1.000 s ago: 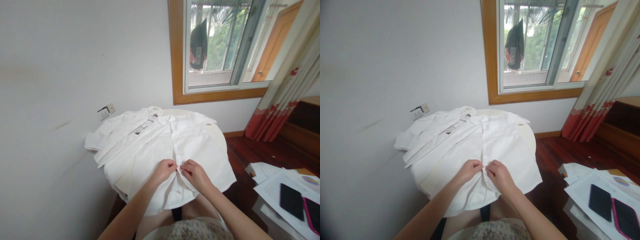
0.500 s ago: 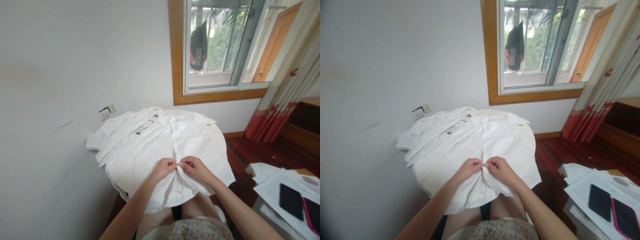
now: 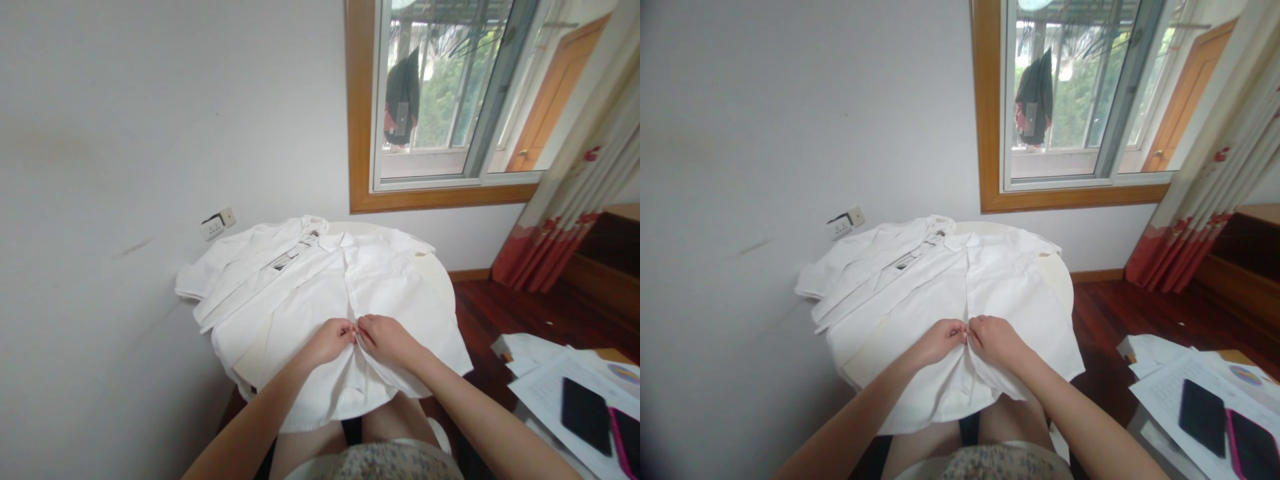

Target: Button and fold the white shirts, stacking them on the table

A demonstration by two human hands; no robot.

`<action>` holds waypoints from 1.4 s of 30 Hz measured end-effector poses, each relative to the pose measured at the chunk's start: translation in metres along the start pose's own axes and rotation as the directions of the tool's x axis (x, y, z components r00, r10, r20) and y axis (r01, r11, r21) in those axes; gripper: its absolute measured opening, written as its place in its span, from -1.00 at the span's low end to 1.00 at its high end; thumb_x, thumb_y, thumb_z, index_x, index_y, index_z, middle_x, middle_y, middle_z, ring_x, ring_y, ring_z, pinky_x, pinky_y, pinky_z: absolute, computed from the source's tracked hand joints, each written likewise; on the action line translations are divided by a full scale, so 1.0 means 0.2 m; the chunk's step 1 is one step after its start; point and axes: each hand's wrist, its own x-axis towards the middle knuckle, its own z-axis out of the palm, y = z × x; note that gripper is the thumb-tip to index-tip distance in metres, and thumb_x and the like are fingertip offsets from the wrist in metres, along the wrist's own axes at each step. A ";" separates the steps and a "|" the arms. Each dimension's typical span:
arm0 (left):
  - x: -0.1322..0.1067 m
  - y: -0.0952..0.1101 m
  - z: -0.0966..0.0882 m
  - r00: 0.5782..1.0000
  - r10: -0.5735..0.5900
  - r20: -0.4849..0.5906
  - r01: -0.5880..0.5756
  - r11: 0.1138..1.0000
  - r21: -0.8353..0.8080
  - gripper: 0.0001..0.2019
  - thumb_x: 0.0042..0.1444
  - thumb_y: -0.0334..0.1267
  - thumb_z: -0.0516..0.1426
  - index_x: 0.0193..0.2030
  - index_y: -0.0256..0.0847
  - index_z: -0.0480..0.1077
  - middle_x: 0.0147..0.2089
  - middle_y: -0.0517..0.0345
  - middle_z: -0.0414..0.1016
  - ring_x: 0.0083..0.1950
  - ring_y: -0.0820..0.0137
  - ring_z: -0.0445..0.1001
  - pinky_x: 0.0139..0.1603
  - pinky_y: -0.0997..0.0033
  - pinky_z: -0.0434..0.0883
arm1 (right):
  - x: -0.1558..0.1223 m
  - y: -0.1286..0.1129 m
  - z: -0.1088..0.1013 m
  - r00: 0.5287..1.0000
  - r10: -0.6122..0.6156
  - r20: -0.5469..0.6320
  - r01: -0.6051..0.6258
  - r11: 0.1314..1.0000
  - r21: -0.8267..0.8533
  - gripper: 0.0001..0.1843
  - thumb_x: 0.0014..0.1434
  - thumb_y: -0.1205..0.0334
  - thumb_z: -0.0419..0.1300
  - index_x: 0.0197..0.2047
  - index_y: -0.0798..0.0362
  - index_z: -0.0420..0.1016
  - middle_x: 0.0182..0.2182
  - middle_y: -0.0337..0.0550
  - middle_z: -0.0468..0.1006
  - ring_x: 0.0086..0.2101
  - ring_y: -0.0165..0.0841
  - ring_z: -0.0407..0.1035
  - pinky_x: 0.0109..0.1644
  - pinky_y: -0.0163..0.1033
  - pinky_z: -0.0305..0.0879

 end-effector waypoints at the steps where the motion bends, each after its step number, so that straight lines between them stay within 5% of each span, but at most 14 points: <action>1: 0.00 0.01 0.00 1.000 -0.001 -0.023 0.003 0.999 0.050 -0.79 0.05 -0.27 0.00 -0.47 -0.25 0.41 -0.45 0.16 0.46 -0.38 0.39 0.37 -0.32 0.44 0.24 | 0.00 0.00 -0.01 1.000 -0.009 0.001 0.009 1.000 0.005 -0.81 0.27 0.28 -0.03 -0.25 0.07 0.39 -0.32 -0.07 0.52 -0.31 -0.31 0.40 -0.28 -0.30 0.10; 4: -0.01 0.03 0.00 0.999 0.013 -0.045 -0.009 0.994 0.104 -0.79 0.07 -0.27 -0.01 -0.46 -0.25 0.40 -0.45 0.15 0.46 -0.39 0.40 0.36 -0.34 0.44 0.23 | 0.00 0.02 -0.01 1.000 -0.012 -0.014 0.012 1.000 0.016 -0.79 0.29 0.27 -0.06 -0.26 0.06 0.38 -0.32 -0.09 0.52 -0.31 -0.33 0.40 -0.28 -0.30 0.09; 11: 0.00 -0.01 -0.02 0.996 0.032 0.083 -0.020 0.989 -0.149 -0.79 0.04 -0.28 0.01 -0.30 -0.30 0.44 -0.31 0.11 0.52 -0.27 0.36 0.42 -0.21 0.41 0.31 | 0.01 0.01 0.03 0.999 0.007 -0.045 -0.005 0.999 0.042 -0.75 0.33 0.21 -0.10 -0.28 0.05 0.35 -0.36 -0.16 0.51 -0.33 -0.37 0.39 -0.30 -0.33 0.08; 18: -0.03 0.02 0.01 1.000 -0.001 -0.021 0.001 1.000 0.006 -0.77 0.10 -0.25 -0.02 -0.37 -0.27 0.43 -0.39 0.14 0.49 -0.33 0.36 0.41 -0.28 0.43 0.29 | 0.01 0.03 0.06 0.997 0.022 -0.077 -0.017 0.998 0.067 -0.75 0.29 0.23 -0.05 -0.36 0.07 0.36 -0.43 -0.16 0.49 -0.42 -0.38 0.35 -0.34 -0.32 0.04; 26: -0.04 0.05 0.01 0.998 0.030 -0.046 -0.018 0.973 0.229 -0.74 0.16 -0.25 -0.04 -0.39 -0.24 0.43 -0.42 0.15 0.46 -0.36 0.39 0.38 -0.31 0.45 0.25 | 0.03 0.13 0.18 0.995 0.037 -0.094 0.010 0.892 0.452 -0.66 0.26 0.22 -0.04 -0.55 0.06 0.24 -0.63 -0.31 0.28 -0.56 -0.48 0.15 -0.46 -0.37 -0.01; 33: -0.06 0.08 0.02 0.988 0.115 -0.101 -0.075 0.939 0.335 -0.79 0.16 -0.30 -0.04 -0.40 -0.19 0.39 -0.36 0.11 0.45 -0.25 0.34 0.40 -0.19 0.41 0.29 | 0.03 0.15 0.20 0.992 0.037 -0.124 0.037 0.840 0.541 -0.67 0.24 0.22 -0.03 -0.56 0.06 0.21 -0.64 -0.35 0.23 -0.56 -0.49 0.12 -0.45 -0.37 0.00; 42: -0.03 0.01 0.07 0.995 -0.021 -0.096 0.009 0.993 -0.120 -0.79 0.09 -0.24 -0.02 -0.39 -0.25 0.40 -0.38 0.13 0.47 -0.31 0.37 0.40 -0.23 0.44 0.32 | 0.02 0.13 0.18 0.990 0.043 -0.137 0.038 0.843 0.537 -0.67 0.25 0.19 -0.02 -0.55 0.05 0.19 -0.63 -0.34 0.24 -0.55 -0.48 0.13 -0.45 -0.36 -0.02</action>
